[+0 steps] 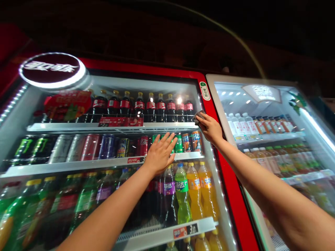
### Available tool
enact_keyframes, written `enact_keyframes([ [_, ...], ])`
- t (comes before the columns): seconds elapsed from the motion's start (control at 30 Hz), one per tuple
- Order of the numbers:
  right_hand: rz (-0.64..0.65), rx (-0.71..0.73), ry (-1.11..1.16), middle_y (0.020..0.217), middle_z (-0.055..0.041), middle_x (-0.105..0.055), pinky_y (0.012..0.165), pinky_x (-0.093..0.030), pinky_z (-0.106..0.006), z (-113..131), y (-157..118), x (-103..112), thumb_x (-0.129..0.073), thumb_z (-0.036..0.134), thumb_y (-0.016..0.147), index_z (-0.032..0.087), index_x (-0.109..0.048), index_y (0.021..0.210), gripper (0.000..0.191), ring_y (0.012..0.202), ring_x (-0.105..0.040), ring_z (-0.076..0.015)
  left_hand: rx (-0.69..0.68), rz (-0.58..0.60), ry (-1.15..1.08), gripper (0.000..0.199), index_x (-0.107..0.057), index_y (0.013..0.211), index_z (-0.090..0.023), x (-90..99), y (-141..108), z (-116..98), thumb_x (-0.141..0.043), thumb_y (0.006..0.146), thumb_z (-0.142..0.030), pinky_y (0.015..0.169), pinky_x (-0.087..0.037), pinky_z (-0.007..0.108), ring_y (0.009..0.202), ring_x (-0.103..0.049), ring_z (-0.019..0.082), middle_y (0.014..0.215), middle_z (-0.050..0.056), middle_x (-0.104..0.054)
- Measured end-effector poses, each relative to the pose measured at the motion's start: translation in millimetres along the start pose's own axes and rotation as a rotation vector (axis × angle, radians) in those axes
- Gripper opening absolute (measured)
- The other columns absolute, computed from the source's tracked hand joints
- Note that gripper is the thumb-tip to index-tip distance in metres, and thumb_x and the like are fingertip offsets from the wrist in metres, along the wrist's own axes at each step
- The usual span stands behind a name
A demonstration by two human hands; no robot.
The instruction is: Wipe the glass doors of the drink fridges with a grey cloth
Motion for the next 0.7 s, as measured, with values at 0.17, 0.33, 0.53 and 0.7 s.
enact_keyframes([
  [0.17,0.023,-0.1,-0.054,0.153,-0.0023,-0.055,0.108,-0.05,-0.056,37,14,-23,-0.051,0.024,0.097,0.033,-0.062,0.143,0.047,0.142,-0.049,-0.0334,0.047,0.05,0.066,0.056,-0.034,0.158,-0.023,20.3,-29,40,-0.038,0.104,-0.039,0.128,-0.02,0.051,0.157,-0.026,0.023,0.167,0.005,-0.035],
  [0.33,0.114,0.13,-0.031,0.142,-0.0015,-0.063,0.102,-0.051,-0.049,51,-14,-4,-0.052,0.035,0.101,0.039,-0.066,0.136,0.038,0.127,-0.057,-0.0274,0.082,0.097,0.074,0.057,-0.036,0.157,-0.022,33.3,-52,76,-0.038,0.104,-0.042,0.129,-0.016,0.05,0.157,-0.025,0.024,0.167,0.006,-0.035],
  [0.53,-0.075,-0.256,-0.13,0.127,-0.0108,-0.066,0.091,-0.052,-0.05,54,10,-15,-0.058,0.032,0.096,0.033,-0.074,0.126,0.034,0.115,-0.059,-0.033,0.115,0.079,0.077,0.06,-0.031,0.16,-0.026,26.7,-64,91,-0.038,0.104,-0.043,0.128,-0.015,0.051,0.157,-0.025,0.024,0.168,0.004,-0.032],
  [0.7,0.038,0.104,0.01,0.139,-0.0033,-0.065,0.105,-0.05,-0.047,96,2,-27,-0.05,0.031,0.102,0.038,-0.066,0.136,0.038,0.13,-0.056,-0.0263,0.108,0.033,0.058,0.063,-0.024,0.163,-0.026,19.1,-68,89,-0.037,0.103,-0.041,0.128,-0.016,0.055,0.157,-0.025,0.026,0.168,0.007,-0.03],
])
Point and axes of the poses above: each hand's wrist, its own y-axis towards the middle knuckle, its own x-axis out of the back of the hand, z = x × y, the point moved 5 cm from there along y, towards the middle knuckle
